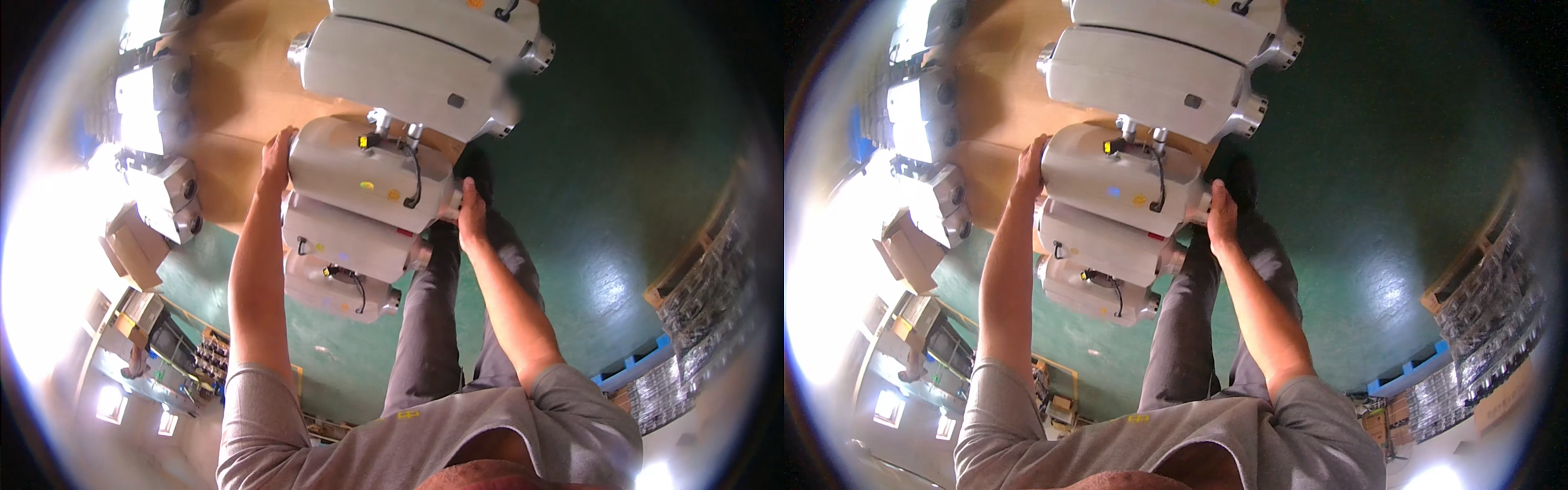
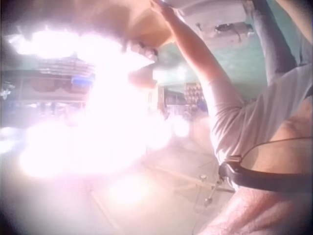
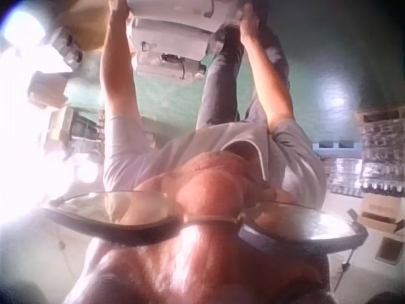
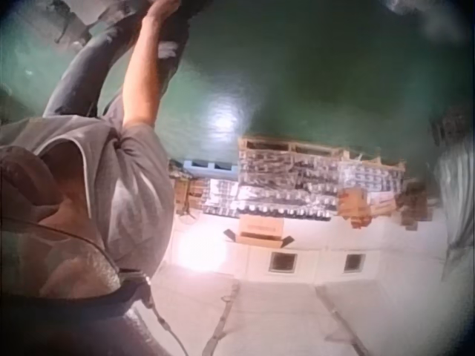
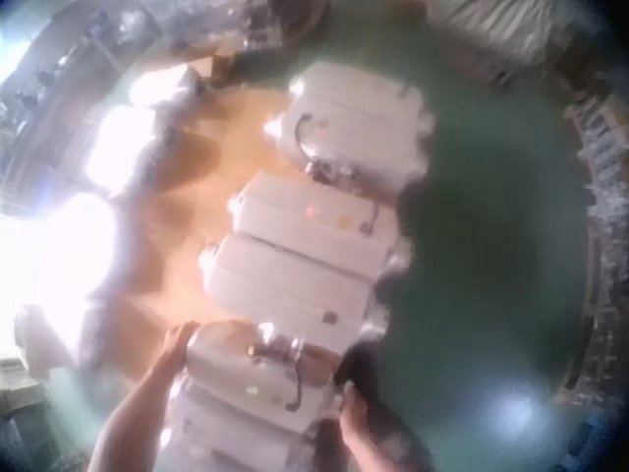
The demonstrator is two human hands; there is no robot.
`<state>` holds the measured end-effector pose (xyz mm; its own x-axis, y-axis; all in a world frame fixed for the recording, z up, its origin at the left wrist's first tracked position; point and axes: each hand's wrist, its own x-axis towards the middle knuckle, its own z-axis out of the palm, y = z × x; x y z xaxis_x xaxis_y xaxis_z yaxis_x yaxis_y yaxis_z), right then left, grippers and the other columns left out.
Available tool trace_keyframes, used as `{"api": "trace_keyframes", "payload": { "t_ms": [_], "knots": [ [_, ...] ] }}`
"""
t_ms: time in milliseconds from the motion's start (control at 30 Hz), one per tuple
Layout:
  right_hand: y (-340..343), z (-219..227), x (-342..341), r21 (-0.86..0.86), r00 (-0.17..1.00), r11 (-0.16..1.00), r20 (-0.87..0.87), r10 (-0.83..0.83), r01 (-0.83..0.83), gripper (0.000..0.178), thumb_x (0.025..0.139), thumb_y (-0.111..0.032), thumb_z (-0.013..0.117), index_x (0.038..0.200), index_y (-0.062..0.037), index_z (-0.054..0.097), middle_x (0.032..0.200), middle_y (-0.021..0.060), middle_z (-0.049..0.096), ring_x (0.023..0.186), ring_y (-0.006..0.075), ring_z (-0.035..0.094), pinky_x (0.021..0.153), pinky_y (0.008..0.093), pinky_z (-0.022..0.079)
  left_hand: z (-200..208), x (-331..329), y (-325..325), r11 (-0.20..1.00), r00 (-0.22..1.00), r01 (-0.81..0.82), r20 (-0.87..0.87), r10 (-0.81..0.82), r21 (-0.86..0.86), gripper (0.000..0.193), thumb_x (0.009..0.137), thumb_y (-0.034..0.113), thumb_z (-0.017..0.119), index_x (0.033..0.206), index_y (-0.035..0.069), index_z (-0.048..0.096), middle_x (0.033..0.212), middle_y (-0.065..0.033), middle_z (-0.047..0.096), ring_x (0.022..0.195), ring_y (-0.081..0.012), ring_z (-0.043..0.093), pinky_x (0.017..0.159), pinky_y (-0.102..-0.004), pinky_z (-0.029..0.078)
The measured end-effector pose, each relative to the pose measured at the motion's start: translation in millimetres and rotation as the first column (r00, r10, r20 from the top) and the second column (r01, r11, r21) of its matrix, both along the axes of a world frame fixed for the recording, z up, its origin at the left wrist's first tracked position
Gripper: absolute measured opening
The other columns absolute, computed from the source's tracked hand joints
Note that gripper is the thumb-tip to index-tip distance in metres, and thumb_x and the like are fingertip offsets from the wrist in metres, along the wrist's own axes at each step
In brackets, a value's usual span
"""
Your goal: The person uses a cordless drill to fasten screws into a silver metal casing on a workbench. After securing the casing, the person picks up the unit and places it on a wooden pallet alongside several identical units.
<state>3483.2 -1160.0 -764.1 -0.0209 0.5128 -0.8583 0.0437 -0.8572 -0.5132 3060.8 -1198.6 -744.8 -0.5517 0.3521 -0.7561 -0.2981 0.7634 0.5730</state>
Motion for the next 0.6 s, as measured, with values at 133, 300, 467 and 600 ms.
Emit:
{"api": "trace_keyframes", "payload": {
  "t_ms": [133,300,467,600],
  "knots": [
    [5,21,13,-0.154,0.978,0.987,-0.19,-0.082,0.053,0.067,0.102,-0.06,0.045,0.143,-0.0077,0.049,0.124,0.0096,0.063,0.107,0.0211,0.064,0.088,0.0389,0.056,12,8,4,0.98,0.956,0.131,-0.241,-0.165,-0.153,0.055,0.098,0.047,0.052,0.118,-0.002,0.067,0.108,-0.0198,0.07,0.102,-0.03,0.063,0.091,-0.0392,0.048],
    [-36,35,58,-0.252,0.993,0.963,-0.094,0.071,-0.092,0.071,0.099,-0.06,0.05,0.147,-0.007,0.043,0.137,0.0158,0.057,0.12,0.0287,0.059,0.095,0.047,0.053,56,28,-43,0.936,0.737,0.267,-0.577,-0.351,-0.227,0.051,0.099,0.039,0.054,0.127,-0.002,0.063,0.124,-0.0231,0.066,0.119,-0.037,0.061,0.103,-0.0419,0.046],
    [-71,72,74,-0.348,0.996,0.935,-0.085,0.035,-0.063,0.072,0.098,-0.056,0.055,0.144,-0.0019,0.043,0.141,0.0232,0.053,0.119,0.0377,0.06,0.092,0.0494,0.055,99,62,-98,0.863,0.683,0.327,-0.535,-0.497,-0.384,0.052,0.095,0.035,0.06,0.13,-0.002,0.06,0.125,-0.027,0.064,0.117,-0.0402,0.062,0.101,-0.0438,0.047],
    [-86,89,57,-0.352,0.993,0.932,-0.099,0.059,-0.091,0.067,0.098,-0.054,0.056,0.142,-0.0042,0.048,0.139,0.0204,0.054,0.117,0.0356,0.061,0.091,0.0503,0.054,106,85,-125,0.829,0.712,0.413,-0.434,-0.552,-0.378,0.052,0.092,0.033,0.06,0.131,0.0,0.06,0.12,-0.0281,0.065,0.111,-0.0428,0.063,0.096,-0.0469,0.048]
  ]
}}
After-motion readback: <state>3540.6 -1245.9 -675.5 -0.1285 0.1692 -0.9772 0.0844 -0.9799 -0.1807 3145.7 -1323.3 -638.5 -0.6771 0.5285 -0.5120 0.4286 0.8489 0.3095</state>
